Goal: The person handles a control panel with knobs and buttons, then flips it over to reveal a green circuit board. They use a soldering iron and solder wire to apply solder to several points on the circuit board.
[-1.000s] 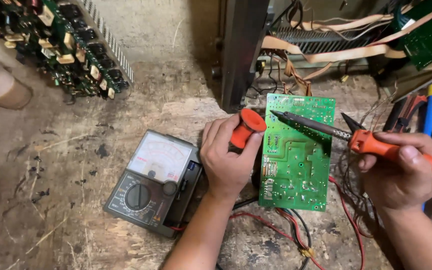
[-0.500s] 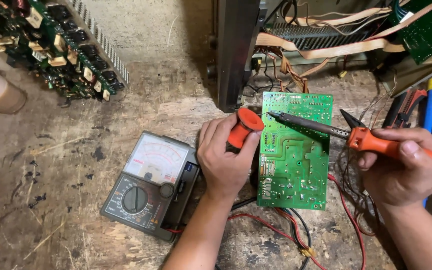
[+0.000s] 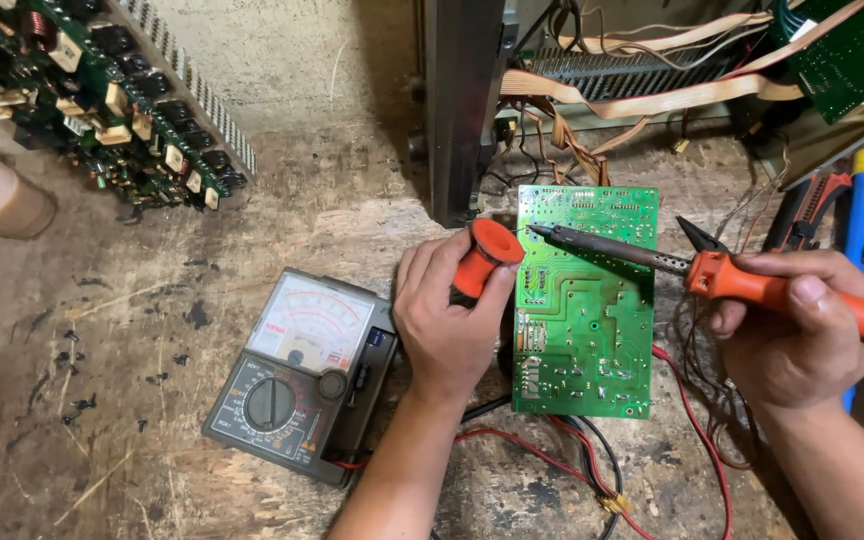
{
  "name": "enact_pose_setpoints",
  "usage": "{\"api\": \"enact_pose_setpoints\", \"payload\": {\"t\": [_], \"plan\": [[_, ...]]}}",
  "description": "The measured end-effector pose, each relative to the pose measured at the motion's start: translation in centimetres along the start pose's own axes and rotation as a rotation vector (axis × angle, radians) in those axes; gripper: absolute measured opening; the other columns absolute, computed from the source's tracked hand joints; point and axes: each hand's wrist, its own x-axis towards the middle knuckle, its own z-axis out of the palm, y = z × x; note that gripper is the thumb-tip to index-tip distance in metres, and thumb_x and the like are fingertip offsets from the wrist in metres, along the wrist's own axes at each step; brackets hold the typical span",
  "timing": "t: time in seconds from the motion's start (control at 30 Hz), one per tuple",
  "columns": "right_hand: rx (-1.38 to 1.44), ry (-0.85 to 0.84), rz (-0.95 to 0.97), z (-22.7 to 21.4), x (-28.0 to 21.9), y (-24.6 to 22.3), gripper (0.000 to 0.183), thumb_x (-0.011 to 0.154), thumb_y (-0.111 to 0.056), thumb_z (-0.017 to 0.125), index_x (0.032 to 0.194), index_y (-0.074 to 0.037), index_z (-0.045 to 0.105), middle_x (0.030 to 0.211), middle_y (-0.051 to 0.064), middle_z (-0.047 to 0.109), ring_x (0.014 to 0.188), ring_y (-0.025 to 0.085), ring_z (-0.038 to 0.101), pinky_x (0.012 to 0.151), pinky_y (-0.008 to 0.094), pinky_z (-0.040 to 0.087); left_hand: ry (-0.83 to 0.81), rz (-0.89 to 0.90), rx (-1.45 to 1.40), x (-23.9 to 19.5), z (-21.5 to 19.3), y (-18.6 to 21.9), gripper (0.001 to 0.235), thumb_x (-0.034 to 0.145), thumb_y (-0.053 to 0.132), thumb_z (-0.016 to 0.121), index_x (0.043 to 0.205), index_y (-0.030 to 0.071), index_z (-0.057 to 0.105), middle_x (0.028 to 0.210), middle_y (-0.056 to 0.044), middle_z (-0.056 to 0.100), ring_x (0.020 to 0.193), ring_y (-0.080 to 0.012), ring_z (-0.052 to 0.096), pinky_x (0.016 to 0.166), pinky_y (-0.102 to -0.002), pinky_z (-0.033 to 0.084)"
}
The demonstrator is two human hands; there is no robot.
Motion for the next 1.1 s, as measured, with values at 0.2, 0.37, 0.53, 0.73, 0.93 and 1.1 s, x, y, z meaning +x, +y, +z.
{"api": "enact_pose_setpoints", "payload": {"t": [0.2,0.37,0.53,0.73,0.93,1.1], "plan": [[-0.025,0.028,0.046,0.12,-0.04,-0.14,0.027,0.072,-0.026,0.05,0.078,0.0,0.054,0.059,0.012,0.047,0.037,0.019,0.045,0.031,0.021,0.034,0.004,0.001,-0.005,0.05,-0.03,0.06,0.026,0.063,0.008,0.065,0.084,-0.002,0.056,0.075,-0.011,0.057,0.068,-0.0228,0.05,0.065,-0.033,0.04],[-0.009,0.023,0.046,0.12,-0.02,-0.09,0.027,0.072,-0.027,0.051,0.078,-0.002,0.054,0.059,0.011,0.047,0.038,0.019,0.047,0.03,0.02,0.033,0.004,0.007,-0.011,0.01,0.0,0.01,0.026,0.064,0.009,0.066,0.085,-0.002,0.056,0.077,-0.011,0.058,0.07,-0.022,0.051,0.065,-0.033,0.041],[-0.003,0.024,0.048,0.11,0.01,-0.08,0.027,0.072,-0.027,0.052,0.079,-0.001,0.055,0.06,0.012,0.048,0.038,0.019,0.047,0.03,0.021,0.033,0.008,0.005,-0.025,0.0,-0.02,0.1,0.026,0.064,0.008,0.066,0.086,-0.002,0.056,0.076,-0.011,0.058,0.07,-0.0213,0.051,0.065,-0.032,0.042],[0.031,0.008,0.058,0.54,0.04,-0.44,0.026,0.071,-0.027,0.051,0.077,-0.002,0.054,0.055,0.011,0.045,0.037,0.018,0.046,0.029,0.02,0.033,-0.012,-0.008,-0.017,-0.12,0.15,-0.05,0.027,0.063,0.008,0.066,0.086,-0.002,0.056,0.077,-0.01,0.058,0.07,-0.0211,0.051,0.065,-0.032,0.041],[0.009,0.003,0.058,0.5,-0.02,-0.47,0.026,0.072,-0.026,0.05,0.077,-0.001,0.054,0.055,0.012,0.046,0.037,0.017,0.046,0.03,0.02,0.034,-0.002,-0.013,-0.02,-0.28,0.23,-0.1,0.027,0.065,0.009,0.066,0.087,-0.002,0.056,0.078,-0.011,0.058,0.073,-0.0216,0.051,0.066,-0.033,0.042],[0.03,-0.01,0.063,0.68,0.06,-0.55,0.025,0.072,-0.027,0.052,0.077,-0.003,0.055,0.053,0.009,0.046,0.037,0.016,0.046,0.03,0.02,0.035,-0.011,-0.016,-0.03,-0.2,0.31,-0.07,0.026,0.065,0.009,0.065,0.087,-0.002,0.057,0.078,-0.01,0.058,0.073,-0.0216,0.051,0.067,-0.033,0.042]]}}
